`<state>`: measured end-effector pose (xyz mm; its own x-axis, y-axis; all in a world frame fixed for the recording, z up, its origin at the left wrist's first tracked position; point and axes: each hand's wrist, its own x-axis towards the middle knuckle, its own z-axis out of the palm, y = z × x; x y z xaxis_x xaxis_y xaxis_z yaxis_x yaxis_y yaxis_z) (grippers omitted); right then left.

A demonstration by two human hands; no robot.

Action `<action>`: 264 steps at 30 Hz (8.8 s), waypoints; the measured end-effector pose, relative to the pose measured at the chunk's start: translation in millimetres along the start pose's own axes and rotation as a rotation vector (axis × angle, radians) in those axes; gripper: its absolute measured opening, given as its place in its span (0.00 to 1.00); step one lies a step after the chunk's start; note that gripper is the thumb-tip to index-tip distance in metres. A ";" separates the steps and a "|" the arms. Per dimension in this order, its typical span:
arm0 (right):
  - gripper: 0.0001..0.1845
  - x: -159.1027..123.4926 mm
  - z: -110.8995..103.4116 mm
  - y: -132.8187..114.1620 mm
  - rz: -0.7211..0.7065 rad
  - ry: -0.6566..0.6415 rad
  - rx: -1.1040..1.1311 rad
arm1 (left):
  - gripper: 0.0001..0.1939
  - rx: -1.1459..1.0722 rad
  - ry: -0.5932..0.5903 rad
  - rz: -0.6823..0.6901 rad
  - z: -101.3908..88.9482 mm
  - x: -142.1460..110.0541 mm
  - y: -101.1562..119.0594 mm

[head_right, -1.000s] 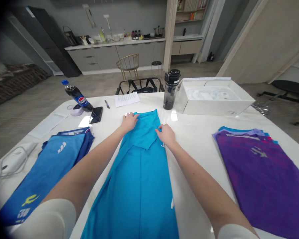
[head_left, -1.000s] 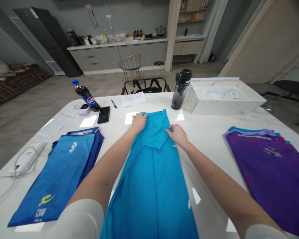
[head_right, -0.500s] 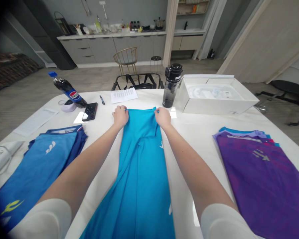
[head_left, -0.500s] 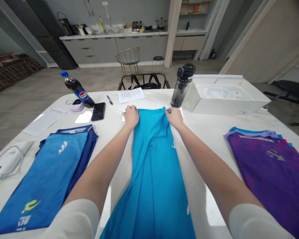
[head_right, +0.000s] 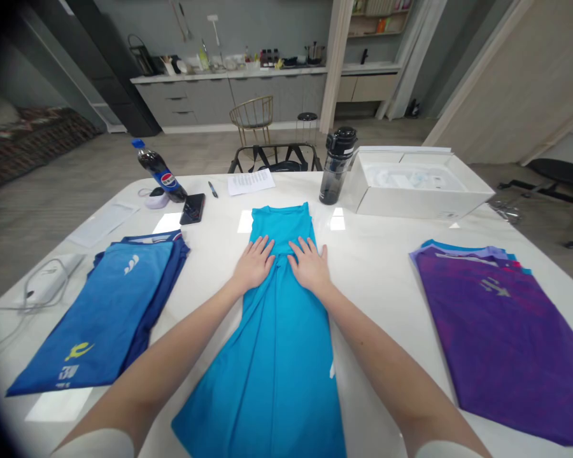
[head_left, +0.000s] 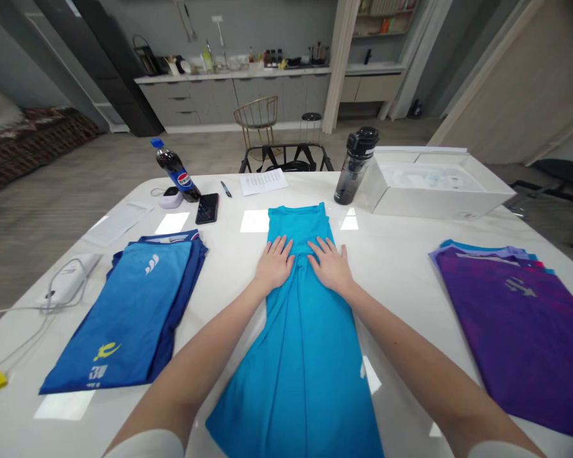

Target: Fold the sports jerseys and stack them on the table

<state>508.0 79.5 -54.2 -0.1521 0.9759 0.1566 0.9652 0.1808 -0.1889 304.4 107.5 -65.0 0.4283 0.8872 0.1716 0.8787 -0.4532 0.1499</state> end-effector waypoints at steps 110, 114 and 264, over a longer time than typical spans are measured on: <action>0.15 98.7 -45.2 65.3 0.211 0.453 0.568 | 0.10 -0.769 0.469 -0.246 -73.6 108.6 -52.4; 0.13 141.2 -25.9 74.4 0.363 0.249 0.489 | 0.22 -0.698 0.381 -0.407 -44.4 141.5 -71.0; 0.10 -117.1 -79.0 54.5 -0.087 -0.279 0.516 | 0.11 -0.314 -0.058 -0.151 -46.9 -72.9 131.6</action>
<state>595.2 -34.5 -6.2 -0.3438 0.9374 -0.0545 0.7292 0.2300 -0.6445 378.9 -20.9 -12.2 0.3175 0.9456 0.0708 0.8292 -0.3131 0.4630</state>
